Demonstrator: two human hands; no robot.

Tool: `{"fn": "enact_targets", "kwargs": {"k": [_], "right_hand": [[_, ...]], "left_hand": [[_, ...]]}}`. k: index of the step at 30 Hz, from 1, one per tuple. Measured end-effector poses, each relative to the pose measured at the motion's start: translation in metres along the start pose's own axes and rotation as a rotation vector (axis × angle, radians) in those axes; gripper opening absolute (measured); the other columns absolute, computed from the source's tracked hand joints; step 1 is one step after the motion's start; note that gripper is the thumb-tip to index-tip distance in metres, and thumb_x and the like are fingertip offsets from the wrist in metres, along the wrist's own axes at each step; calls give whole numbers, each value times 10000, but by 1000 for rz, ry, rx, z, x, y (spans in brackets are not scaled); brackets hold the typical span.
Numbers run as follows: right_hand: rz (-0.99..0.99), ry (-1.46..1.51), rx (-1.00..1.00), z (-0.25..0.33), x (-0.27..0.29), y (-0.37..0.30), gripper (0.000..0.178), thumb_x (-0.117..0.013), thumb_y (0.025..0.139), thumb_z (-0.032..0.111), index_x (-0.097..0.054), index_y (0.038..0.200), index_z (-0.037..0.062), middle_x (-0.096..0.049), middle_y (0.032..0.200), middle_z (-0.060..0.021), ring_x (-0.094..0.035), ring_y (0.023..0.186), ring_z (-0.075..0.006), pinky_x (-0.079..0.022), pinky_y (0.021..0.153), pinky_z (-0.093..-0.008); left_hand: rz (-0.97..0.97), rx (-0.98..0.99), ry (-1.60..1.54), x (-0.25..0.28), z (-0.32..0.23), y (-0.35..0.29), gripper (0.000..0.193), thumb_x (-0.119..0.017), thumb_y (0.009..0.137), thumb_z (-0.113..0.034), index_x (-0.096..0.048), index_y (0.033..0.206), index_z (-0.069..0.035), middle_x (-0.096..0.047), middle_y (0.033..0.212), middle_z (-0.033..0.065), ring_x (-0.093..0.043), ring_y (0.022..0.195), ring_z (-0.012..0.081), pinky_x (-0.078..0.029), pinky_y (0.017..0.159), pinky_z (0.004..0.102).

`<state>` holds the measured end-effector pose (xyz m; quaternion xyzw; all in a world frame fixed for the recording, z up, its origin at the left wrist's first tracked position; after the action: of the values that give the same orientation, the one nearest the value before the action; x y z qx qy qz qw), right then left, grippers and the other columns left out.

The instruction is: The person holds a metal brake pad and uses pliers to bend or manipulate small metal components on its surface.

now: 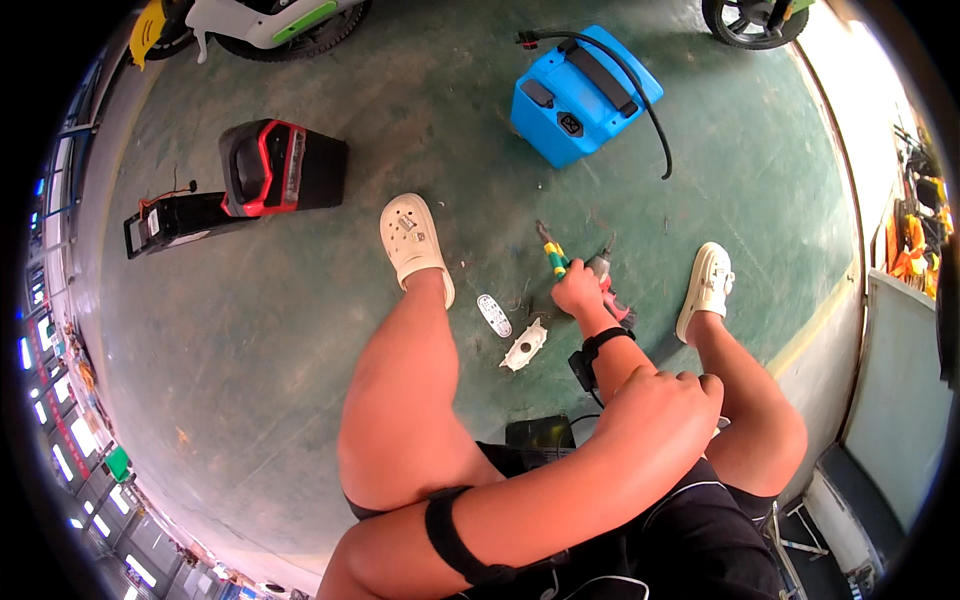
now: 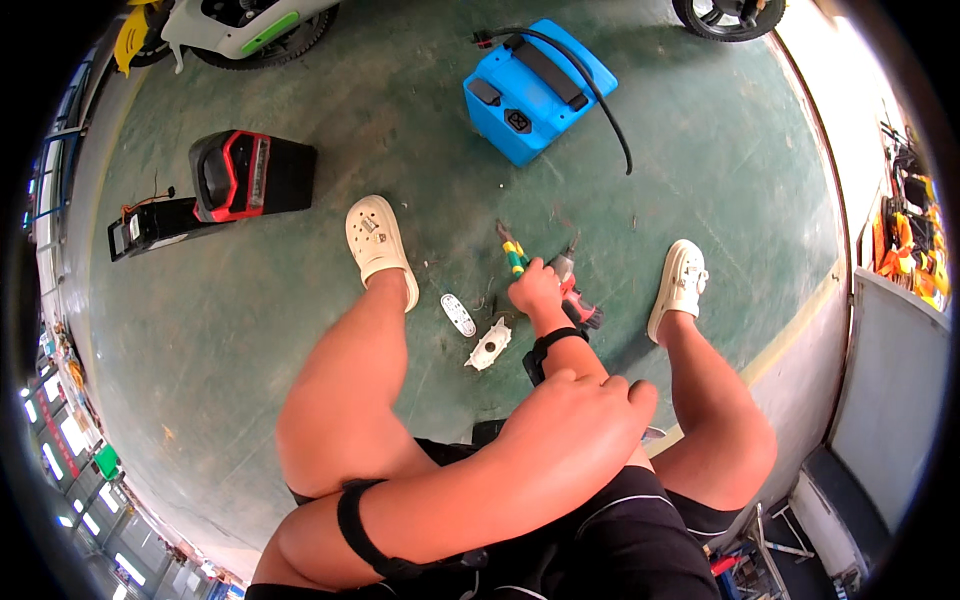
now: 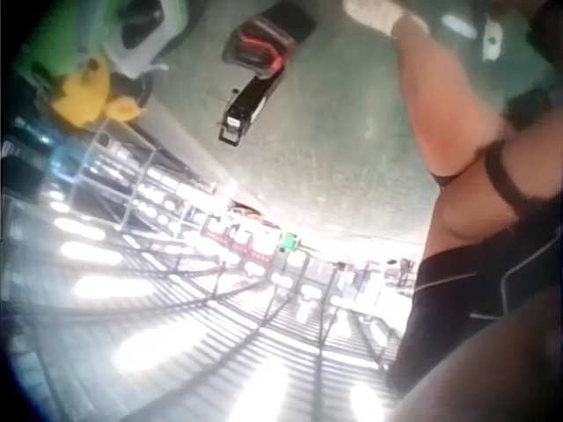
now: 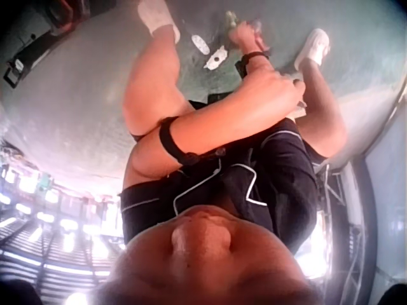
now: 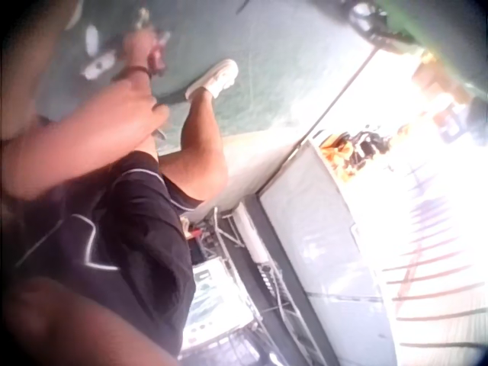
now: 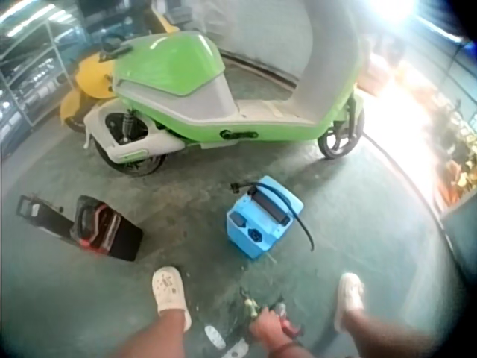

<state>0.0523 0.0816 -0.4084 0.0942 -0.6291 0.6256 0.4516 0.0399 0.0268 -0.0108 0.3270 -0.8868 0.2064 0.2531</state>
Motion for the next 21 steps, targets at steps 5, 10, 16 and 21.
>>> {"fn": "enact_targets", "kwargs": {"k": [5,10,16,21], "right_hand": [[-210,-84,109,20,22,28,478,-759,807,284,-527,1129,17,-632,1114,-212,-630,1069,-404,-554,866,-470],[-239,-205,157,33,27,39,536,-801,774,374,-541,1103,40,-626,1090,-156,-635,1046,-333,-576,821,-422],[-197,-459,156,15,26,22,624,-817,733,490,-555,1131,86,-581,1087,-92,-601,1038,-269,-548,815,-388],[-251,-414,229,19,36,19,636,-820,727,470,-560,1162,86,-563,1122,-86,-566,1078,-278,-512,865,-405]], "left_hand": [[-80,93,-98,19,17,6,298,-710,781,-115,-551,1016,-22,-626,801,92,-680,758,268,-508,673,365],[-84,147,-166,24,33,5,313,-720,837,-174,-541,1051,-32,-633,822,102,-672,760,292,-515,709,390],[-24,208,-142,32,45,9,325,-731,849,-215,-545,1040,-30,-642,840,114,-670,755,296,-518,717,399],[-50,194,-170,40,47,15,321,-730,853,-233,-546,1019,-29,-642,843,114,-668,751,298,-520,689,402]]}}
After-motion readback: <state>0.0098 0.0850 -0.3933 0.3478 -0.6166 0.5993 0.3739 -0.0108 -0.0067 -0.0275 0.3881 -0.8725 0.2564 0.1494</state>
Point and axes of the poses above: each hand's wrist, its own y-axis towards the middle knuckle, its own x-axis out of the back of the hand, z = x × y, the point moved 6 cm from there along y, towards the middle knuckle
